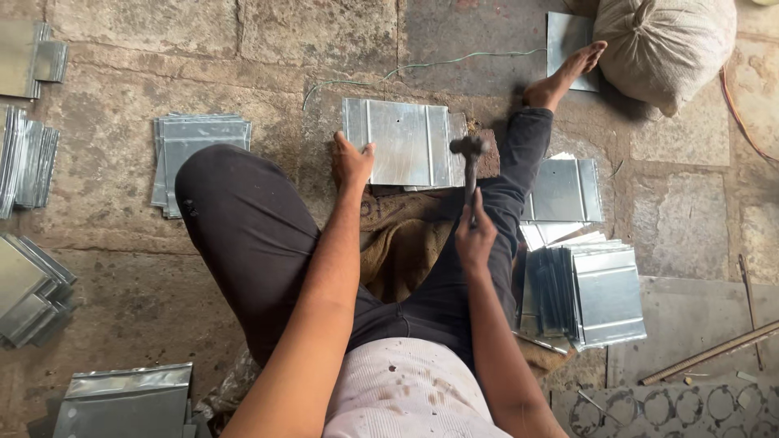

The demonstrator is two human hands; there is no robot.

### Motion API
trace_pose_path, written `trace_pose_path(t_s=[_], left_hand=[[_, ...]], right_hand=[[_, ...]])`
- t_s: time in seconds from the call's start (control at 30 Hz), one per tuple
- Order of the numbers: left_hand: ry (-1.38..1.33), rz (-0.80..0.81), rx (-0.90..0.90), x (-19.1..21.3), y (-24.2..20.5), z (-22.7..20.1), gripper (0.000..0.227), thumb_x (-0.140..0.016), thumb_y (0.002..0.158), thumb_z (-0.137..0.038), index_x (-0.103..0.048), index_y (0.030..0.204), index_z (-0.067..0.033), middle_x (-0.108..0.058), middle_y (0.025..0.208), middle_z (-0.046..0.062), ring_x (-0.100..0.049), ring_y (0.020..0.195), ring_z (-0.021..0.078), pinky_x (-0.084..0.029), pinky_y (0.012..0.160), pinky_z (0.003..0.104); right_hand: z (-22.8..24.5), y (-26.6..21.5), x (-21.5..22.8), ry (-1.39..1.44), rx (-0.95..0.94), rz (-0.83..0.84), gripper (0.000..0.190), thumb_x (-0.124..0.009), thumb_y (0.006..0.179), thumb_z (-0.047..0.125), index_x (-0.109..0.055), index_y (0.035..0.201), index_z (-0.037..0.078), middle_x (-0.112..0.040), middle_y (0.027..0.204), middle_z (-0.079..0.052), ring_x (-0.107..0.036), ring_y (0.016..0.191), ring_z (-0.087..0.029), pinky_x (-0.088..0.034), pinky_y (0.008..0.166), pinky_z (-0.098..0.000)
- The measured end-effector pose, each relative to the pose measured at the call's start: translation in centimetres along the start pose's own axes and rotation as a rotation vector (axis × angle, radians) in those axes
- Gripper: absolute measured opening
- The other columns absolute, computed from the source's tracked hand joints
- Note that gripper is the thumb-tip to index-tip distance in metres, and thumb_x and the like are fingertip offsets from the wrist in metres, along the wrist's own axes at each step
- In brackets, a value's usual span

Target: The person sits on the floor and uses a hammer to repeatedly strike a rectangular metal sheet placed on a brick. They adjust the sheet's position and flip it over to work on different sides, then place the finished piece aside.

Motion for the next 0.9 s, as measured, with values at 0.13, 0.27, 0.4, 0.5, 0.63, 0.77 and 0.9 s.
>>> trace_pose_path(t_s=[0.13, 0.27, 0.4, 0.5, 0.63, 0.77, 0.9], left_hand=[[-0.054, 0.031, 0.040, -0.7, -0.4, 0.6, 0.083, -0.078, 0.088, -0.036, -0.033, 0.148, -0.0001, -0.057, 0.140, 0.022, -0.066, 0.118, 0.0325, -0.060, 0.091, 0.044], [-0.023, 0.025, 0.017, -0.9, -0.1, 1.0, 0.084, -0.077, 0.090, -0.039, -0.032, 0.149, 0.0016, -0.055, 0.140, 0.024, -0.065, 0.117, 0.0345, -0.059, 0.092, 0.045], [0.013, -0.088, -0.071, -2.1, 1.1, 1.6, 0.086, -0.078, 0.089, -0.042, -0.032, 0.147, 0.0019, -0.055, 0.137, 0.026, -0.062, 0.117, 0.0412, -0.054, 0.095, 0.050], [0.018, -0.134, -0.066, -2.6, 0.6, 2.6, 0.082, -0.079, 0.087, -0.044, -0.038, 0.144, -0.0011, -0.059, 0.134, 0.024, -0.064, 0.116, 0.0422, -0.054, 0.096, 0.052], [-0.004, -0.171, -0.127, -3.4, 0.6, 2.7, 0.089, -0.079, 0.090, -0.050, -0.034, 0.145, 0.0024, -0.056, 0.134, 0.030, -0.062, 0.118, 0.0465, -0.054, 0.091, 0.055], [0.000, 0.062, 0.081, -4.2, -0.5, 2.5, 0.094, -0.069, 0.089, -0.057, -0.031, 0.156, -0.0031, -0.060, 0.135, 0.024, -0.066, 0.119, 0.0379, -0.056, 0.098, 0.048], [-0.003, 0.085, 0.031, -4.0, 0.0, 1.8, 0.106, -0.073, 0.085, -0.059, -0.022, 0.158, -0.0016, -0.049, 0.147, 0.026, -0.056, 0.130, 0.0407, -0.049, 0.104, 0.050]], right_hand=[[-2.0, 2.0, -0.4, -0.076, -0.181, 0.159, 0.040, -0.068, 0.105, 0.014, -0.063, 0.144, 0.013, -0.072, 0.087, -0.022, -0.071, 0.071, -0.021, -0.052, 0.065, -0.0334], [-0.3, 0.1, 0.9, -0.009, -0.075, 0.061, 0.046, -0.062, 0.102, 0.012, -0.057, 0.149, 0.012, -0.071, 0.083, -0.022, -0.071, 0.070, -0.024, -0.053, 0.068, -0.0334], [-1.2, -0.1, 0.8, -0.083, -0.065, 0.093, 0.042, -0.065, 0.104, 0.014, -0.062, 0.146, 0.010, -0.069, 0.089, -0.024, -0.068, 0.070, -0.025, -0.054, 0.071, -0.0343], [-1.4, 0.7, 0.6, -0.023, -0.147, 0.053, 0.044, -0.065, 0.105, 0.016, -0.059, 0.148, 0.013, -0.072, 0.084, -0.016, -0.069, 0.071, -0.020, -0.055, 0.069, -0.0340], [-4.2, -3.2, -0.5, 0.230, -0.563, 0.215, 0.056, -0.058, 0.099, 0.025, -0.048, 0.154, 0.020, -0.066, 0.079, -0.013, -0.063, 0.061, -0.020, -0.054, 0.056, -0.0401], [-6.9, -4.7, -2.5, 0.221, -0.502, 0.401, 0.035, -0.056, 0.110, 0.035, -0.062, 0.127, 0.005, -0.062, 0.071, -0.012, -0.060, 0.058, -0.021, -0.049, 0.056, -0.0385], [-5.9, -4.1, -2.6, 0.012, 0.036, 0.263, 0.032, -0.055, 0.116, 0.036, -0.058, 0.110, 0.005, -0.062, 0.079, -0.005, -0.061, 0.068, -0.014, -0.049, 0.058, -0.0305]])
Point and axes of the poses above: each hand's wrist, its own y-axis towards the middle knuckle, its own x-axis out of the back of the hand, z = x × y, the point moved 7 cm from there along y, towards the middle knuckle
